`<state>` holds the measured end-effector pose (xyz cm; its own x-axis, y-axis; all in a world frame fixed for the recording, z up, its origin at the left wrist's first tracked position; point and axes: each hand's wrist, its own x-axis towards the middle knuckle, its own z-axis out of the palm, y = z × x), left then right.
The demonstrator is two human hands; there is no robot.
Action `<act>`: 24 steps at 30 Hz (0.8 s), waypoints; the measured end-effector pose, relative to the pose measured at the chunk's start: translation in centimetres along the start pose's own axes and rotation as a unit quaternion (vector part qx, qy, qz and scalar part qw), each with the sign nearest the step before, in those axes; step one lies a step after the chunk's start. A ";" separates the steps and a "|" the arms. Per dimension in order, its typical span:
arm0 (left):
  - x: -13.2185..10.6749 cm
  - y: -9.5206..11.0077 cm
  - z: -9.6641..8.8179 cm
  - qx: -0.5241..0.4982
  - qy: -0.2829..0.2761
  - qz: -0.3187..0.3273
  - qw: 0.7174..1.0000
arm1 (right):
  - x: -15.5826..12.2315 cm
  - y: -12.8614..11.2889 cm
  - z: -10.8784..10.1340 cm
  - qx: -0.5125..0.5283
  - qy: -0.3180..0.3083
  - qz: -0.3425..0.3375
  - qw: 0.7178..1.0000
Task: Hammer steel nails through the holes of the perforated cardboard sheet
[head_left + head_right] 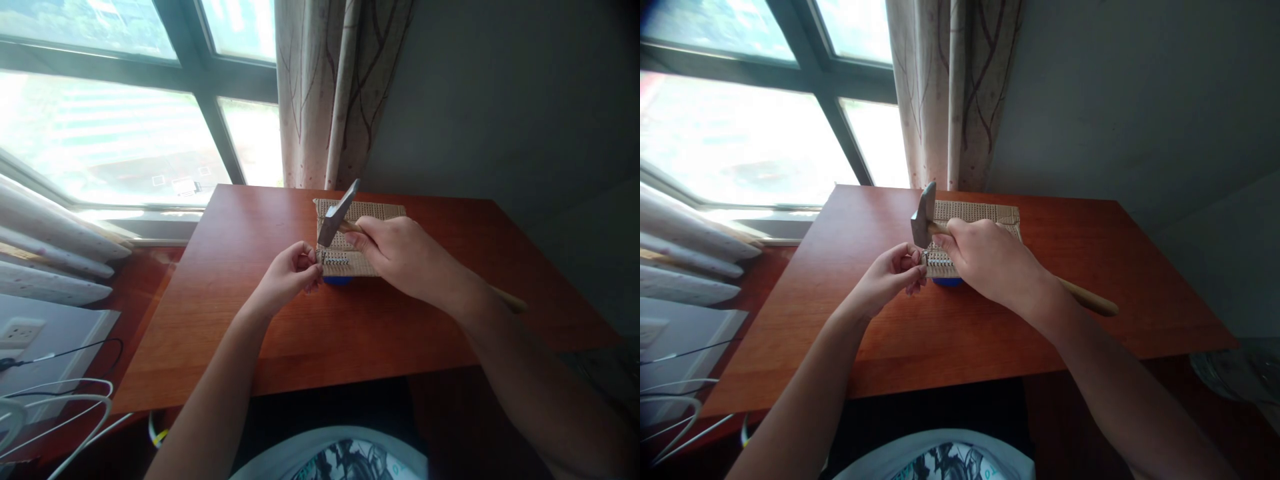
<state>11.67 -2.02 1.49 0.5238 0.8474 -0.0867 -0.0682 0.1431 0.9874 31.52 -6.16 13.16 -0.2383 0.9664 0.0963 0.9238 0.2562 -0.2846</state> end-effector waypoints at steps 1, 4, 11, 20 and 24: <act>0.0 0.0 0.0 0.000 0.000 0.000 1.000 | 0.0 -0.1 0.1 -0.004 -0.002 0.001 1.000; 0.0 0.0 -0.1 0.002 -0.003 0.001 1.000 | 0.1 -0.2 0.5 -0.023 -0.029 0.004 0.999; 0.1 -0.1 -0.1 -0.003 -0.005 -0.001 1.000 | -0.1 0.0 0.8 -0.022 -0.029 0.004 0.999; 0.1 0.2 0.0 -0.003 -0.005 -0.004 1.000 | -0.2 -0.1 1.4 -0.043 -0.060 0.016 0.997; 0.0 0.1 -0.1 -0.002 -0.004 -0.002 1.000 | -0.2 -0.2 1.2 -0.032 -0.050 0.013 0.998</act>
<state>11.59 -1.92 1.61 0.5316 0.8423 -0.0897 -0.0696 0.1490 0.9864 31.05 -6.37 12.04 -0.2404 0.9707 -0.0066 0.9466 0.2329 -0.2230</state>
